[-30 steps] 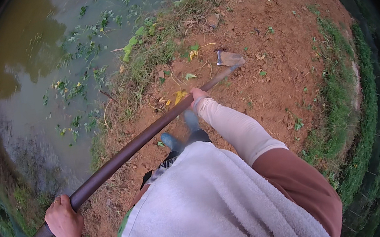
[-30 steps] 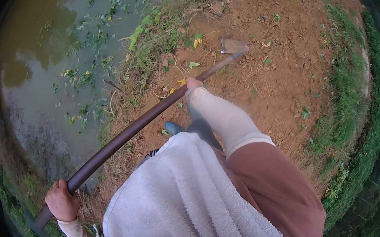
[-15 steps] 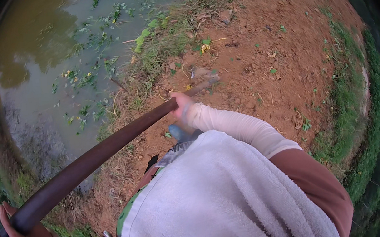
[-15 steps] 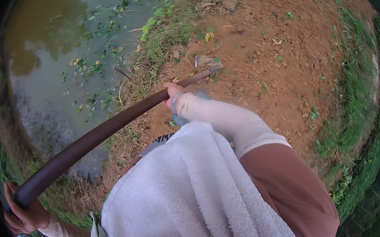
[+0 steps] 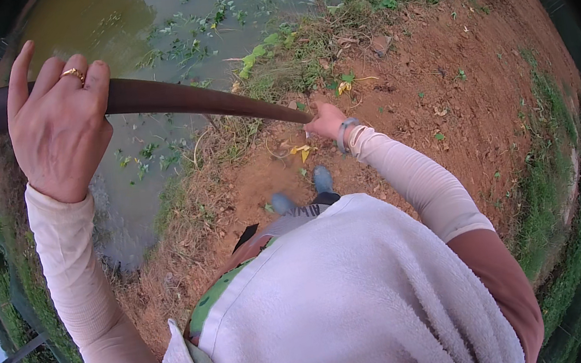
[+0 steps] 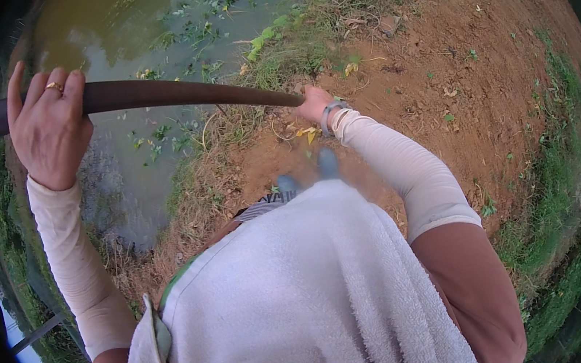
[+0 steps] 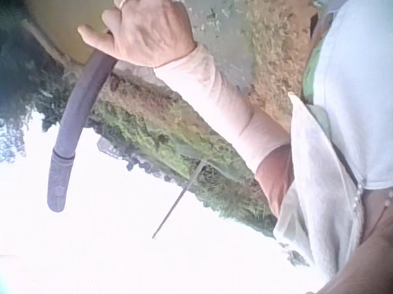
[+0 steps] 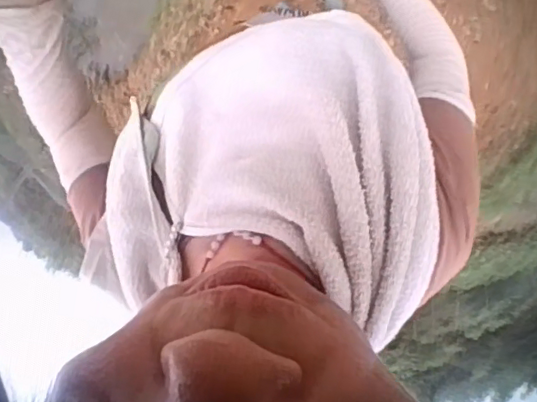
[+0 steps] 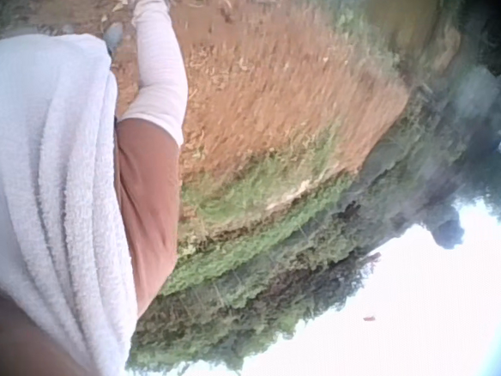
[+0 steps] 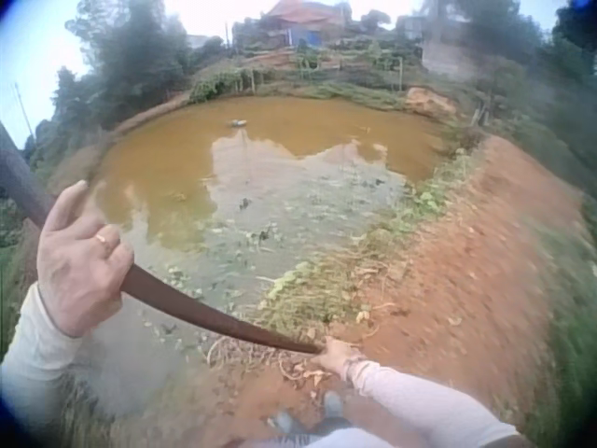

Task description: The person uses a hoe to loosen soil and uproot weeds along the edge of a pond. They gather the uprooted plants by hand, carry them to the water's edge, and throw them into the pond. The person then resumes hoeing the ground.

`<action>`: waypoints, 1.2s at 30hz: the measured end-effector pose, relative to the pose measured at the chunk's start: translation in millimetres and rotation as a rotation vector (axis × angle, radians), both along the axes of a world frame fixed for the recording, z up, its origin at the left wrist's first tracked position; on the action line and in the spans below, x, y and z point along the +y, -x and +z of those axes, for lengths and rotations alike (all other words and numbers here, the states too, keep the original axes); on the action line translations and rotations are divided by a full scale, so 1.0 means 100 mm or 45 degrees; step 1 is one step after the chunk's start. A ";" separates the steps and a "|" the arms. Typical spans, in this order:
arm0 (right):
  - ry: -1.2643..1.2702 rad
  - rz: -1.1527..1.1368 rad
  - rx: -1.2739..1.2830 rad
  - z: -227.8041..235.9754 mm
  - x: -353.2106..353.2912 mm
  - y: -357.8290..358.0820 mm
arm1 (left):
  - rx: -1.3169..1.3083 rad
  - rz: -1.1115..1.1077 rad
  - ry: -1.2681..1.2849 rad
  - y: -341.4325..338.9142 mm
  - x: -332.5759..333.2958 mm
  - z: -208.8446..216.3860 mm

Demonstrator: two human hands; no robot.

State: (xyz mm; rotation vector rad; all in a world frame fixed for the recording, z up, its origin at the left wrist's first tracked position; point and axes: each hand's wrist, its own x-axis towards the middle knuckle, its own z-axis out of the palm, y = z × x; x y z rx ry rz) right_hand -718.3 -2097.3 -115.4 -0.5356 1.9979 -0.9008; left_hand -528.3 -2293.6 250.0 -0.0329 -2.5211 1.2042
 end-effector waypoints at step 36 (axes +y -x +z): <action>1.225 0.058 0.219 3.15 -0.63 0.20 | -0.142 -0.162 -2.271 0.81 0.61 -2.64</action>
